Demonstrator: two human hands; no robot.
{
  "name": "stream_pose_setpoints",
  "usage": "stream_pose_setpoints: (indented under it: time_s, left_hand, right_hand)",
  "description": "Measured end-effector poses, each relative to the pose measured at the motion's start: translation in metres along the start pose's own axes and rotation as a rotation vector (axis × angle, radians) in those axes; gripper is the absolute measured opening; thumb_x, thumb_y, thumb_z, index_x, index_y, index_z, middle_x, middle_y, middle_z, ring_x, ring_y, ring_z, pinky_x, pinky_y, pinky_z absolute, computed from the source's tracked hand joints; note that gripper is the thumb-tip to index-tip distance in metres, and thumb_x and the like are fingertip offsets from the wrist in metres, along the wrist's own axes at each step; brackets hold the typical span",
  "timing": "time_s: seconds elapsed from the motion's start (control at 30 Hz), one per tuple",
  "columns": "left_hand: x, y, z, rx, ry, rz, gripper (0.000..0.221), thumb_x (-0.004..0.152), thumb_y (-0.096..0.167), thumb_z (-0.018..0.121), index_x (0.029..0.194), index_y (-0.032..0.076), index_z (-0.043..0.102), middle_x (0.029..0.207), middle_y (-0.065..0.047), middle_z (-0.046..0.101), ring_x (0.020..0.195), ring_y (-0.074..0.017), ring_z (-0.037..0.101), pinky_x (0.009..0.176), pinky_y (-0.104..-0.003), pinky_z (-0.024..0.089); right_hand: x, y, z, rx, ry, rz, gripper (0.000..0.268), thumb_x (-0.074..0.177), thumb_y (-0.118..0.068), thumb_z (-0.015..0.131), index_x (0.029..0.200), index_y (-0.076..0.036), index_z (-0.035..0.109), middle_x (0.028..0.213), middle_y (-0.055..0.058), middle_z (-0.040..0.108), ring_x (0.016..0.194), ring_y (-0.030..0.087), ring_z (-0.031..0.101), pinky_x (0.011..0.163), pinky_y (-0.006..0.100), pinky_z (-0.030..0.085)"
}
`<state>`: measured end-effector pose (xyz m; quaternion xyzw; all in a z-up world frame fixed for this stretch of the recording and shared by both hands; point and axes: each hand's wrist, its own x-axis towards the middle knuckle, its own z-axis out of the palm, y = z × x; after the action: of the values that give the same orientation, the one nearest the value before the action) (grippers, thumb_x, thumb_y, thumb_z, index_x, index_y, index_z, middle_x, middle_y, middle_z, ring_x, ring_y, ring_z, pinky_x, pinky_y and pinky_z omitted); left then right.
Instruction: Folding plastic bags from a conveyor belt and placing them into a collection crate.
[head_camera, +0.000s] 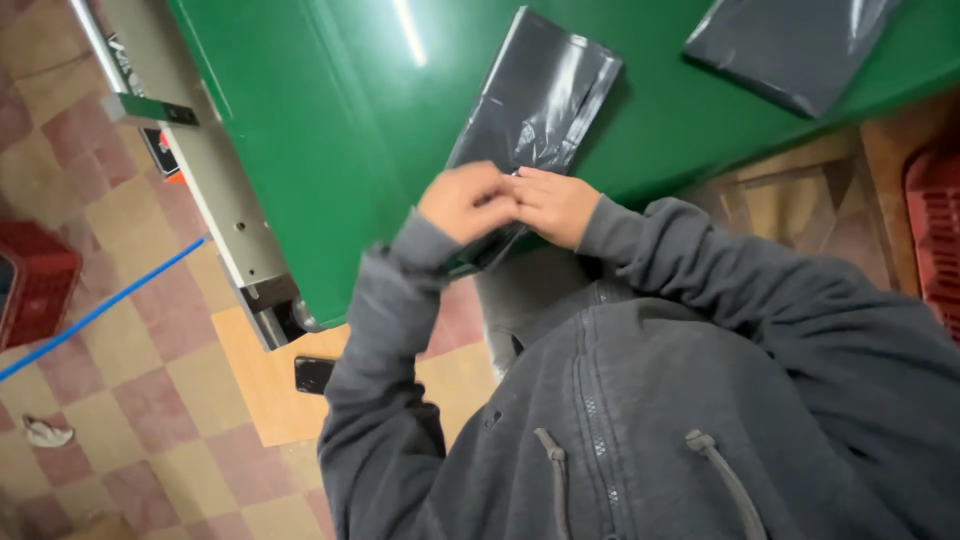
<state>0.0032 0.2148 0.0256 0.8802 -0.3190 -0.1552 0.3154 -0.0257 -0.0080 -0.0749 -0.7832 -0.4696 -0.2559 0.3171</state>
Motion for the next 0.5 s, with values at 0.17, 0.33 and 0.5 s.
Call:
stream_pose_setpoints:
  time_s: [0.17,0.33,0.5]
  left_hand:
    - [0.052,-0.108,0.006,-0.833,-0.308,-0.318,0.087,0.096,0.075,0.006,0.110,0.014,0.065,0.118,-0.012,0.077,0.113,-0.0219,0.074,0.090,-0.027,0.058]
    - [0.060,-0.096,0.005,-0.387,0.134,-0.335,0.024,0.103,0.037,0.067,0.085,0.022,0.072,0.054,-0.001,0.057,0.062,-0.0110,0.059,0.064,-0.026,0.050]
    - [0.088,-0.041,0.034,0.154,0.576,-0.372,0.028,0.097,0.035,0.064,0.090,0.009,0.055,0.079,-0.005,0.061,0.063,-0.0277,0.058,0.061,-0.040,0.049]
  right_hand:
    - [-0.043,0.009,-0.015,0.630,0.006,0.437,0.057,0.080,0.014,0.044,0.124,-0.008,0.073,0.132,0.008,0.072,0.128,0.030,0.064,0.115,0.053,0.044]
    - [-0.053,0.051,0.011,1.176,0.575,1.570,0.027,0.104,-0.021,0.063,0.128,-0.009,0.062,0.088,0.008,0.070,0.066,0.015,0.074,0.059,0.033,0.066]
    - [-0.035,0.065,-0.021,1.645,0.589,1.649,0.027,0.104,-0.010,0.050,0.128,0.000,0.055,0.124,0.019,0.067,0.104,0.031,0.071,0.093,0.044,0.061]
